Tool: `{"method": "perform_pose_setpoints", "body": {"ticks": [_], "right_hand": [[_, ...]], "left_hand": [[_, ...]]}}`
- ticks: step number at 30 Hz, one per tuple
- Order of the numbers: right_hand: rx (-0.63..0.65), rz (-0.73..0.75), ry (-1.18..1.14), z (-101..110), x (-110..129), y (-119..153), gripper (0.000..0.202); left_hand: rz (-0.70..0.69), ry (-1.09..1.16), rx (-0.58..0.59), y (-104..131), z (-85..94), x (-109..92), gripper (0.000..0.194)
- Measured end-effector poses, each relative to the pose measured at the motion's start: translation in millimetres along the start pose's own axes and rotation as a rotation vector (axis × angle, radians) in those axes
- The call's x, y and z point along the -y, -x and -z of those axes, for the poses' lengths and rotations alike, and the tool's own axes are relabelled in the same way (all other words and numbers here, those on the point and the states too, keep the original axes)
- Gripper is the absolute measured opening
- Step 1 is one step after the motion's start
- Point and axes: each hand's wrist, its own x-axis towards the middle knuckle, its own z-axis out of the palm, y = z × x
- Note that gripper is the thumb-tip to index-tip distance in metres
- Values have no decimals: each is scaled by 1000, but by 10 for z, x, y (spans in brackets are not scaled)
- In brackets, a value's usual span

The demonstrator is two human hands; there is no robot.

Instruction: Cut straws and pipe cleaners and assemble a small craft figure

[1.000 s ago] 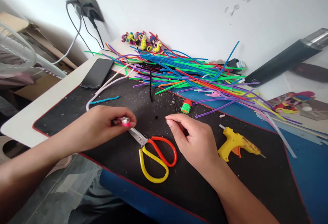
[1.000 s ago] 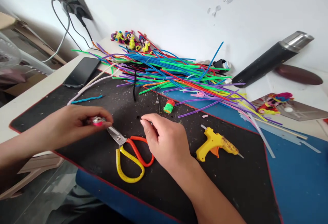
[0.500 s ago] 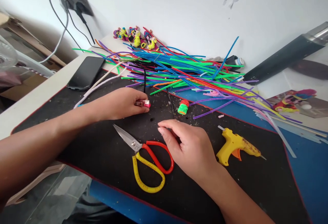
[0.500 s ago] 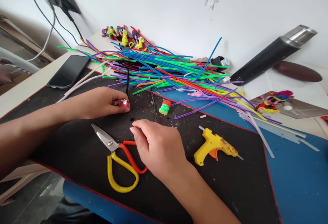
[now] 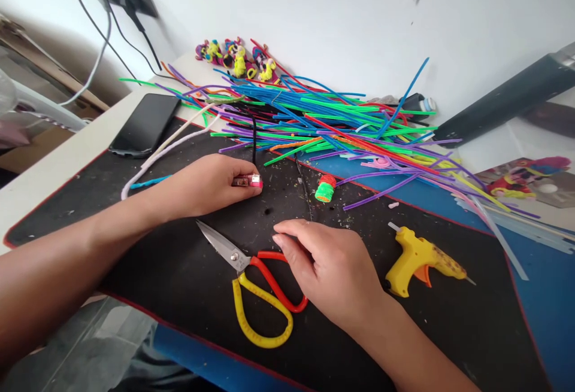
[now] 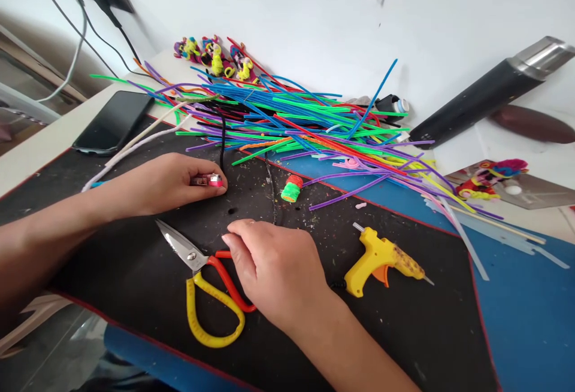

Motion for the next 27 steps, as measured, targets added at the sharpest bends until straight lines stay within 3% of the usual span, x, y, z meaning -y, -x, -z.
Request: {"method": "perform_pose_setpoints", "body": {"ticks": [12,27], "right_hand": [[-70,44,-48,46,41,-27,15],[-81,80,-12,17,32,-21,21]], "left_hand": [[-15,199,62,-10,60,186,41],[-52,-86,-59,75,-98,51,28]]}}
